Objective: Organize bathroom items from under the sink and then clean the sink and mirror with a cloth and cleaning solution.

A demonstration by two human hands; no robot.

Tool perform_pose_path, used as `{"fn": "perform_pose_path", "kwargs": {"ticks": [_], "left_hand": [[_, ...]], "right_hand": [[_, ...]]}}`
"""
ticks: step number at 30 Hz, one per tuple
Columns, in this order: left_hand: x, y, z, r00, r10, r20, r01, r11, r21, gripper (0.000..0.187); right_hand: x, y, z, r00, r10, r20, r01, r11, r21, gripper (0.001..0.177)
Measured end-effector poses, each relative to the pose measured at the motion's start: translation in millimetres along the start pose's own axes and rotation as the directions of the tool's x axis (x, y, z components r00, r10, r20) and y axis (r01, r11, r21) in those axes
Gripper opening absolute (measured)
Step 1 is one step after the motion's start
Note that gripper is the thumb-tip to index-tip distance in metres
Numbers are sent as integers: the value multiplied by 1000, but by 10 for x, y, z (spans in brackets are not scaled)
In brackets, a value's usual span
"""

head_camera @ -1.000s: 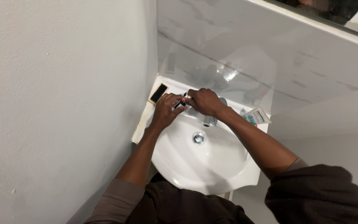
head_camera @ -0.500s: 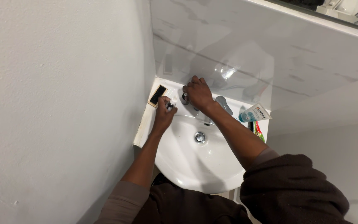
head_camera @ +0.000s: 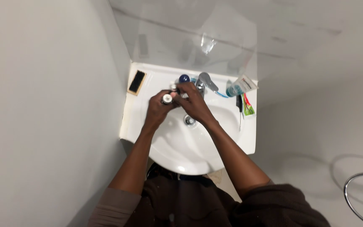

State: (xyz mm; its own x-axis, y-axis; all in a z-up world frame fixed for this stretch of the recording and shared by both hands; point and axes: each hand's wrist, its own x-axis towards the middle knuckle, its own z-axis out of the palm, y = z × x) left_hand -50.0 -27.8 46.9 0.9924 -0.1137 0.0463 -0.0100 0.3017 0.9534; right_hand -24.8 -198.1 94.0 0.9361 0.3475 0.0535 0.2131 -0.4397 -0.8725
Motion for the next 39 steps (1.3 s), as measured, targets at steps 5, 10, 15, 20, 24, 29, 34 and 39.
{"fn": "perform_pose_path", "kwargs": {"ticks": [5,10,15,20,24,29,34,39], "left_hand": [[-504,-178,269,999,-22,35,16,987,161,30],[-1222,-29,584,996,-87,-12,87,977,196,38],[-2300,-390,780,988,-155,-30,157,976,151,27],[-3039,-1252,922,959,-277,-54,282,949,144,24],[-3212,-1857,970,937,-289,-194,330,916,227,30],[-2718,-3242,418,979,6,-204,89,887,452,46],[-2191,-4060,-30,964,234,-123,-96,744,661,55],[-1648,-4317,-188,985,128,-118,-66,901,428,65]], "right_hand": [[-728,119,114,994,113,-3,-110,975,195,46],[-1486,95,47,982,185,21,-154,740,655,44],[-2531,261,-32,982,186,-32,-134,807,575,46],[-3394,783,217,972,233,16,-198,788,583,35],[-3570,1302,599,944,322,-69,-258,853,454,27],[-3144,2583,1215,923,351,-160,-287,901,325,32],[-2698,3696,1707,935,300,-188,-235,924,302,30],[-2359,3739,1770,947,292,-131,-219,889,401,38]]}}
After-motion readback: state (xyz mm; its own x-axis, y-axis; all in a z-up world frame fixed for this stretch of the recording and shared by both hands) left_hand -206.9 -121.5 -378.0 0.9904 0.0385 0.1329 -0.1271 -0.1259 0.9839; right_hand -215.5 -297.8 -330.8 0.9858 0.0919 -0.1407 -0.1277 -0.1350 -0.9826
